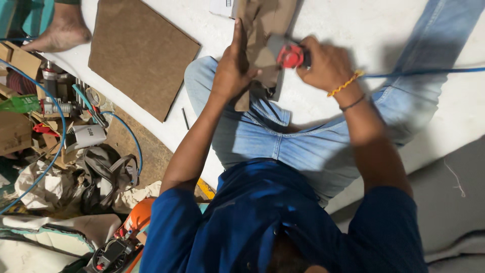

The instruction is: The person sits on the workshop floor and upholsters wooden frames with brown fabric. They stretch and fold the fabric over a frame edge, smooth it by hand, and drive nails with a pneumatic nail gun to fasten the fabric, working around the frame and pressing the covered panel flat.

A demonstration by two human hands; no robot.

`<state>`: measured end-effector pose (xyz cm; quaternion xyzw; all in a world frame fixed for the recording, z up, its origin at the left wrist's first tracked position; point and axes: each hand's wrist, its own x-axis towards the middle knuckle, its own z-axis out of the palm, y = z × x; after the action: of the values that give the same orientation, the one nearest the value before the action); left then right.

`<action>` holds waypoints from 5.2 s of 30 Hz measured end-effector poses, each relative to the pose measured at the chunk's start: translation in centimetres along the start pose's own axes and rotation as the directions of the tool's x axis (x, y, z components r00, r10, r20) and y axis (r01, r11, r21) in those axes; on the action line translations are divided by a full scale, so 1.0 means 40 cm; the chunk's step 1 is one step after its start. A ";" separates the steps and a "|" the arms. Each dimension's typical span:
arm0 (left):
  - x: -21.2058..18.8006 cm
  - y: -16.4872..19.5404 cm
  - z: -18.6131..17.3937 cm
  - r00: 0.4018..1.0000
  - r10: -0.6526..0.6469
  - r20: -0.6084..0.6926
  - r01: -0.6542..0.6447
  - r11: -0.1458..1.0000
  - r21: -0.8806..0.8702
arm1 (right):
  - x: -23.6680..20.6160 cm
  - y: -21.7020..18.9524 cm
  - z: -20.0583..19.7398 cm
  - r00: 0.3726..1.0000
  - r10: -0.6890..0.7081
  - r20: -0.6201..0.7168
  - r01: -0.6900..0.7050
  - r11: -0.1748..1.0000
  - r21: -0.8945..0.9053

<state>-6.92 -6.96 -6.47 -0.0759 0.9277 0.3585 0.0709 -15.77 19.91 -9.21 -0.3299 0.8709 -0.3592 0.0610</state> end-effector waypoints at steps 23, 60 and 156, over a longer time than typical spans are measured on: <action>0.058 0.024 0.198 0.964 0.220 -0.152 -0.261 0.897 -0.356 | -0.092 -0.132 0.323 0.746 0.654 0.122 -0.319 0.191 0.928; -0.037 -0.076 0.161 0.986 0.144 -0.082 -0.161 0.717 -0.678 | -0.070 -0.185 0.443 0.815 0.509 -0.278 -0.229 0.723 0.652; -0.094 -0.098 -0.136 0.945 0.254 -0.205 -0.278 0.295 -0.914 | 0.029 -0.121 0.019 0.865 0.500 0.038 -0.239 0.346 0.907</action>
<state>-2.91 -13.16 -4.34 0.0478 0.5554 0.8284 -0.0551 -13.82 16.21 -6.41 0.0077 0.6007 -0.7750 0.1961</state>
